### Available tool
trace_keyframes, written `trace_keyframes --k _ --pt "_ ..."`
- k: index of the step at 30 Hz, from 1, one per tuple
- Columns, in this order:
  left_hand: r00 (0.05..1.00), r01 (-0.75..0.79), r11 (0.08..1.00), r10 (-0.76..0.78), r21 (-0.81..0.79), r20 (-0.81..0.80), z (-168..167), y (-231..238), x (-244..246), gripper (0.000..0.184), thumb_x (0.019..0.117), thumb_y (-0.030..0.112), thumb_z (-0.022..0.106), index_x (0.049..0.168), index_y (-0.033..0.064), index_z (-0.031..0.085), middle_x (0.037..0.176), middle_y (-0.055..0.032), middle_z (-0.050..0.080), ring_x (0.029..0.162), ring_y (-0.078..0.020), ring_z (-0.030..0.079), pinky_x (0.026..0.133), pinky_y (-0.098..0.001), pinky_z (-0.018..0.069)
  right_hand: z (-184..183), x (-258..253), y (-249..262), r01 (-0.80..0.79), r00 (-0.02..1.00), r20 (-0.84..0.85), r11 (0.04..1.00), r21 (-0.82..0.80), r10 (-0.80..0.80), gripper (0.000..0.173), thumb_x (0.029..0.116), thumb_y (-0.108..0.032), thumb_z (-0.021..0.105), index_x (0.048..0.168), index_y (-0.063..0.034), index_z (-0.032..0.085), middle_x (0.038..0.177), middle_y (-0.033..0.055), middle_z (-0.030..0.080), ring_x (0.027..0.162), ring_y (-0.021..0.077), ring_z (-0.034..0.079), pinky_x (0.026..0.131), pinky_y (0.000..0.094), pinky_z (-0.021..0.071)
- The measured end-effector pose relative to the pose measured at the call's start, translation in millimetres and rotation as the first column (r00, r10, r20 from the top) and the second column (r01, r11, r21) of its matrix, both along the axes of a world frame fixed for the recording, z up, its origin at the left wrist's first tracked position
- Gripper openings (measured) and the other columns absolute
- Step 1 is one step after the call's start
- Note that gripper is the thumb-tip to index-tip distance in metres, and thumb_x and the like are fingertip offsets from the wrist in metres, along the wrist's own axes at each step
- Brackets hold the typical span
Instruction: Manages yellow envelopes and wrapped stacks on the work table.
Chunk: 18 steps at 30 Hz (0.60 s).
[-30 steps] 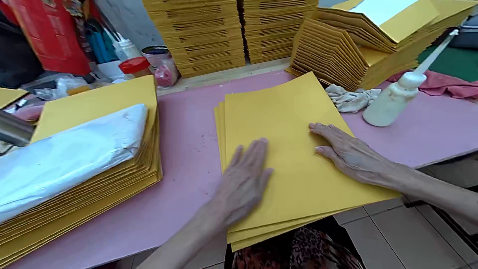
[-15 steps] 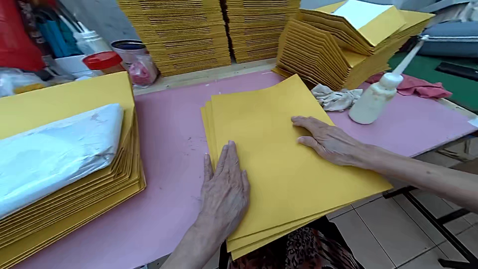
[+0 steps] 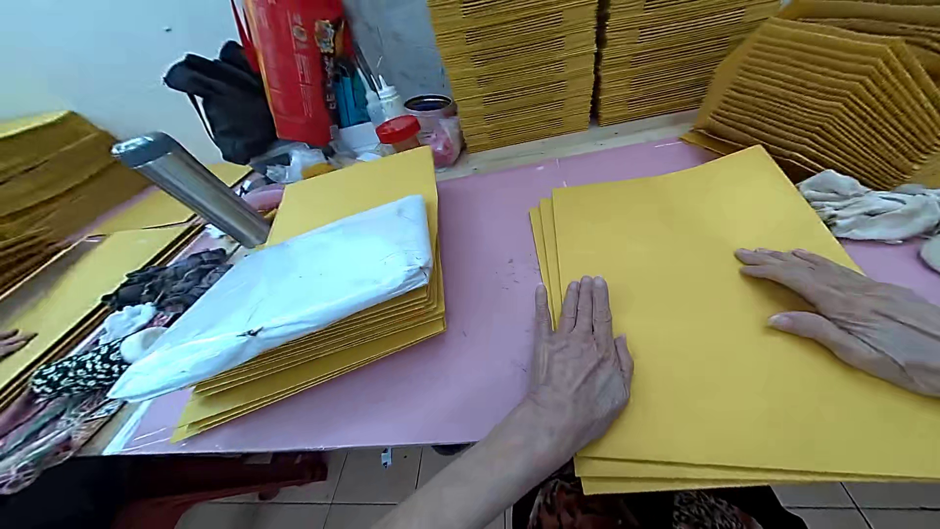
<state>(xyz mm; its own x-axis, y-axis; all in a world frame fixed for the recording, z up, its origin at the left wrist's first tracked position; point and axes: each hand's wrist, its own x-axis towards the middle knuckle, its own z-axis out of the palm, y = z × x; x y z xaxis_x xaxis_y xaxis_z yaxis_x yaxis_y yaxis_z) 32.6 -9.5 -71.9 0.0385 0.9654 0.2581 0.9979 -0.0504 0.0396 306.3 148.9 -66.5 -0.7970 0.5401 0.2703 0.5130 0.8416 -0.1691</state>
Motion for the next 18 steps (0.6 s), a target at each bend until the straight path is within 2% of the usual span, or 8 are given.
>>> trace_keyframes --k 2,5,9,12,13,15,16,18 --pt "1.000 0.005 1.000 -0.005 0.012 -0.020 1.2 -0.2 -0.2 0.059 0.1072 0.028 0.027 0.155 -0.0055 0.033 0.160 -0.0197 0.039 0.150 -0.0323 0.036 0.122 -0.0622 0.0122 -4.4 -4.4 -1.4 -0.027 0.999 -0.037 0.995 0.101 0.031 0.076 0.1038 -0.055 0.029 0.143 0.0047 0.055 0.152 0.0203 0.051 0.143 0.0401 0.047 0.120 0.0566 0.0305" --pt "0.999 0.030 0.999 -0.028 0.043 -0.038 -0.7 0.3 -0.2 0.059 0.1066 0.028 0.026 0.154 -0.0069 0.035 0.159 -0.0207 0.040 0.149 -0.0342 0.037 0.120 -0.0658 0.0137 0.0 -8.2 -7.5 -0.043 0.997 -0.057 0.985 0.167 0.053 0.068 0.1052 -0.047 0.034 0.138 0.0064 0.058 0.147 0.0242 0.055 0.138 0.0428 0.052 0.117 0.0560 0.0346" --pt "0.997 0.063 0.989 -0.055 0.135 -0.062 -10.9 2.5 -4.7 0.063 0.1059 0.031 0.021 0.154 -0.0086 0.034 0.158 -0.0223 0.041 0.149 -0.0352 0.038 0.118 -0.0691 0.0125 2.6 -5.5 -5.3 0.012 0.999 -0.041 0.999 0.042 -0.010 0.063 0.1075 -0.042 0.033 0.147 0.0028 0.051 0.154 0.0187 0.049 0.144 0.0359 0.046 0.122 0.0496 0.0300" --pt "0.998 0.057 0.975 -0.047 0.214 -0.052 -17.3 4.7 -5.0 0.066 0.1042 0.032 0.019 0.149 -0.0099 0.042 0.153 -0.0239 0.047 0.144 -0.0397 0.044 0.115 -0.0727 0.0189 -1.5 -26.2 -16.6 0.124 0.992 -0.031 0.990 0.065 -0.122 0.069 0.1058 -0.052 0.033 0.145 0.0019 0.054 0.154 0.0199 0.049 0.146 0.0368 0.043 0.122 0.0577 0.0274" --pt "0.998 0.049 0.975 -0.043 0.214 -0.036 -16.7 3.8 -3.1 0.065 0.1037 0.032 0.021 0.147 -0.0111 0.044 0.151 -0.0257 0.049 0.141 -0.0428 0.046 0.112 -0.0745 0.0215 1.7 -44.2 -27.7 0.148 0.989 0.018 0.989 0.027 -0.149 0.071 0.1061 -0.053 0.034 0.146 0.0032 0.052 0.156 0.0238 0.044 0.148 0.0422 0.037 0.121 0.0640 0.0221" --pt "0.999 0.033 0.988 -0.036 0.151 0.016 -9.7 1.2 -0.3 0.064 0.1040 0.031 0.025 0.147 -0.0141 0.042 0.151 -0.0297 0.047 0.140 -0.0478 0.046 0.111 -0.0760 0.0210 17.7 -88.9 -50.2 0.132 0.982 0.163 0.970 -0.205 -0.099 0.068 0.1103 -0.047 0.031 0.157 0.0022 0.036 0.166 0.0266 0.024 0.156 0.0450 0.015 0.123 0.0649 0.0047" --pt "0.998 0.032 0.994 -0.037 0.101 0.051 -5.2 -0.3 -0.3 0.064 0.1045 0.030 0.027 0.148 -0.0148 0.039 0.152 -0.0313 0.044 0.141 -0.0491 0.043 0.112 -0.0757 0.0183 20.0 -106.1 -57.1 0.084 0.987 0.156 0.956 -0.281 -0.041 0.063 0.1114 -0.042 0.031 0.157 0.0014 0.035 0.167 0.0266 0.022 0.156 0.0447 0.014 0.124 0.0636 0.0040" --pt "0.992 0.048 0.997 -0.054 0.057 0.112 -1.2 -0.8 -1.7 0.063 0.1050 0.029 0.033 0.149 -0.0164 0.035 0.153 -0.0349 0.040 0.143 -0.0517 0.039 0.114 -0.0756 0.0146 15.5 -112.5 -58.4 -0.036 0.997 0.056 0.958 -0.285 0.054 0.056 0.1111 -0.034 0.035 0.152 0.0028 0.043 0.164 0.0264 0.030 0.154 0.0435 0.023 0.125 0.0598 0.0106"
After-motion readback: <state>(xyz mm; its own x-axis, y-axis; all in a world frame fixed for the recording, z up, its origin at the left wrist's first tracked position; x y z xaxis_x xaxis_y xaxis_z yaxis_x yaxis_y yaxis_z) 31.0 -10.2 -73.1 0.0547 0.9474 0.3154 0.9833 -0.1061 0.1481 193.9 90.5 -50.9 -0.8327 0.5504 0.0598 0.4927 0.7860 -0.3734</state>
